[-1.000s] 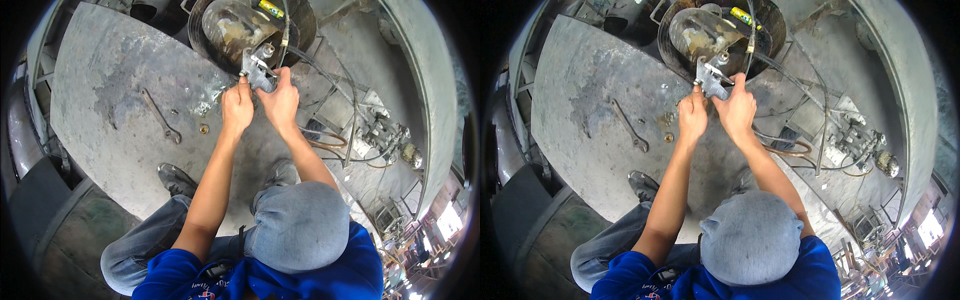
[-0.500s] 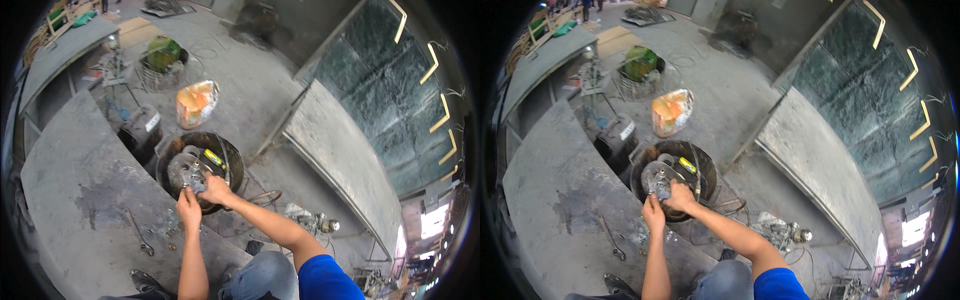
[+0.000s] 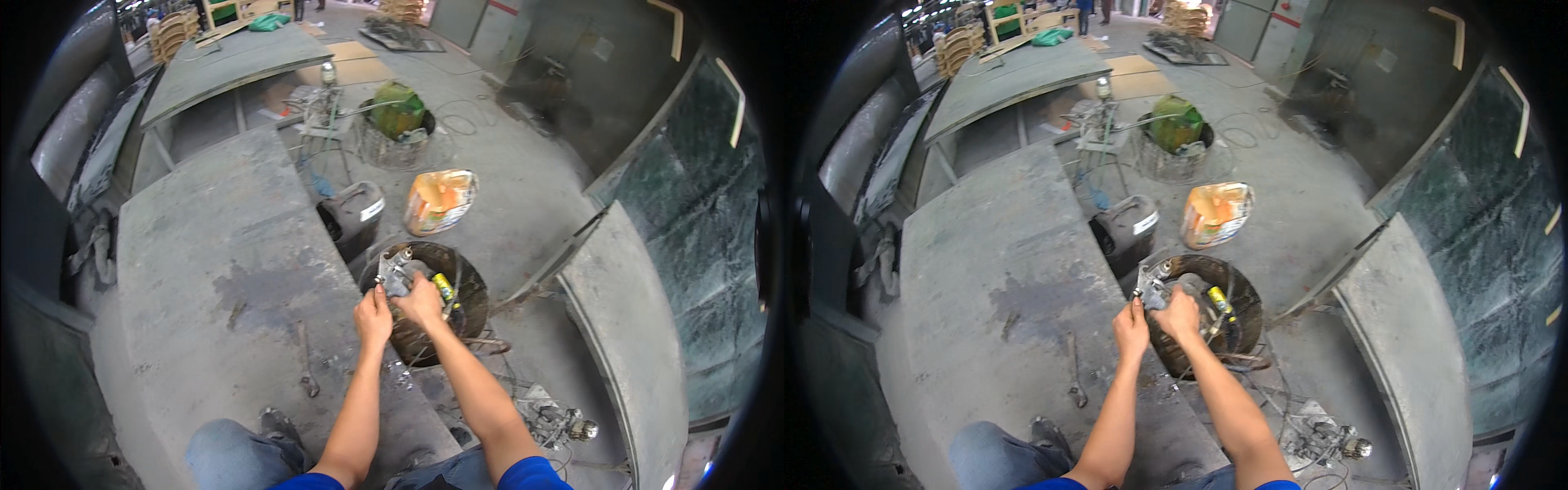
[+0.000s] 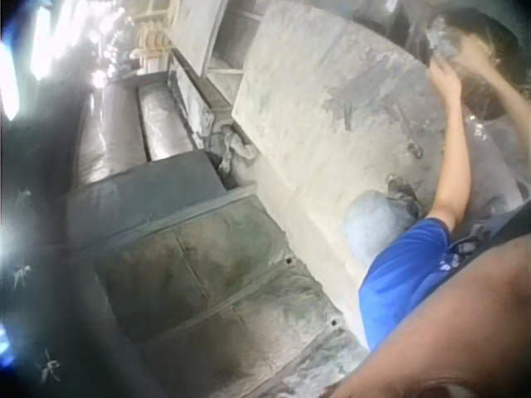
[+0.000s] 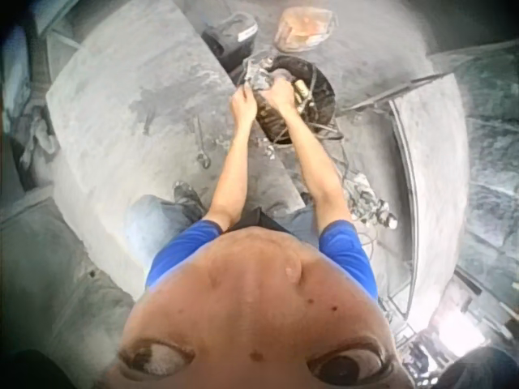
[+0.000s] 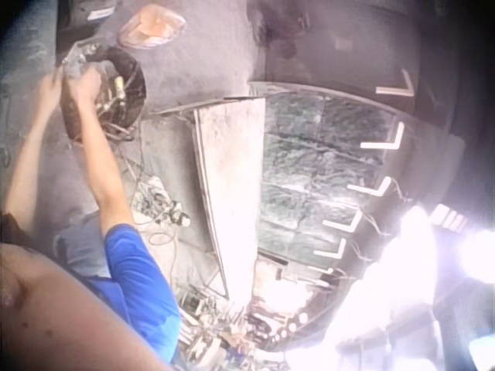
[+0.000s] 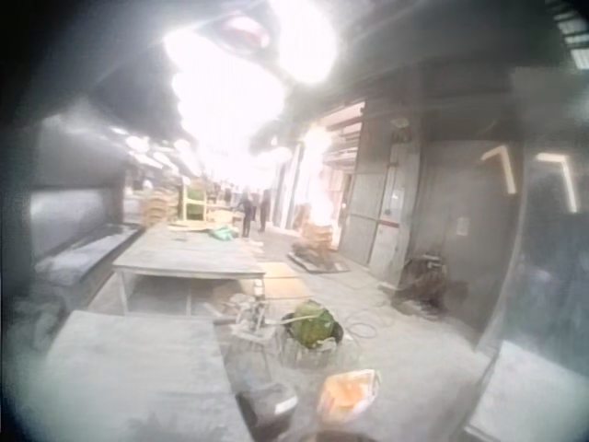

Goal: The person sits on the floor and uses a wrench to loosen and remove a nozzle from a spray gun. They then walk to a nearby table, apply glue to the nozzle, and return to the spray gun to reattach the nozzle.

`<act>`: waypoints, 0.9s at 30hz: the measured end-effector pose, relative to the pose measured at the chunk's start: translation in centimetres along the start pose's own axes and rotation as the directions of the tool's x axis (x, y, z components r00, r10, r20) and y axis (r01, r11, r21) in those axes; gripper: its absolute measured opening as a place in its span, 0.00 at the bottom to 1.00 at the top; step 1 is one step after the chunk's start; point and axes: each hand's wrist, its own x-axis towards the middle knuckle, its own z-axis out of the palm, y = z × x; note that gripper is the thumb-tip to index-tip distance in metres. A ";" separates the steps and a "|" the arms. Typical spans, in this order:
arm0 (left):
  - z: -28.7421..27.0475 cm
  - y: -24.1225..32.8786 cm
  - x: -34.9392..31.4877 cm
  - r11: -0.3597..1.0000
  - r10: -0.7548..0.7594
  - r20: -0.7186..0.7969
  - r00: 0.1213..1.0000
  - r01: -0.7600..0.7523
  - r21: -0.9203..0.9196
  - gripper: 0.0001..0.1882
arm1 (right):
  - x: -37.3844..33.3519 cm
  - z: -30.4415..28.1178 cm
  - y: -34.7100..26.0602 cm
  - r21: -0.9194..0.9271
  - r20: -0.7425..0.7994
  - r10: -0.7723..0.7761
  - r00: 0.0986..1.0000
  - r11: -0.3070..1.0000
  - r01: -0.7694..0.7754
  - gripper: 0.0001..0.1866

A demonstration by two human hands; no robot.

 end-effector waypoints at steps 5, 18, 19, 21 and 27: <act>-1.6 -1.8 0.9 0.984 -0.083 -0.026 0.996 0.077 -0.159 0.26 | -0.1 0.4 -2.2 -0.033 0.068 -0.112 0.991 0.993 0.114 0.30; -2.2 -2.0 1.6 0.997 0.065 -0.027 0.998 -0.066 -0.038 0.24 | 0.9 1.0 -2.5 0.022 0.094 -0.152 0.984 0.988 0.150 0.33; -2.0 -2.0 1.9 0.991 -0.091 0.054 0.994 0.095 -0.097 0.24 | 1.1 0.6 -2.4 0.011 0.105 -0.161 0.981 0.987 0.161 0.32; -2.0 -2.0 2.2 0.891 -0.395 0.245 0.885 0.434 -0.131 0.23 | 1.1 0.3 -2.3 -0.036 0.108 -0.179 0.978 0.982 0.184 0.32; -2.6 -0.2 1.5 0.999 0.049 0.062 0.997 -0.049 0.002 0.21 | 0.9 0.2 -2.3 0.049 0.018 -0.183 0.983 0.982 0.182 0.31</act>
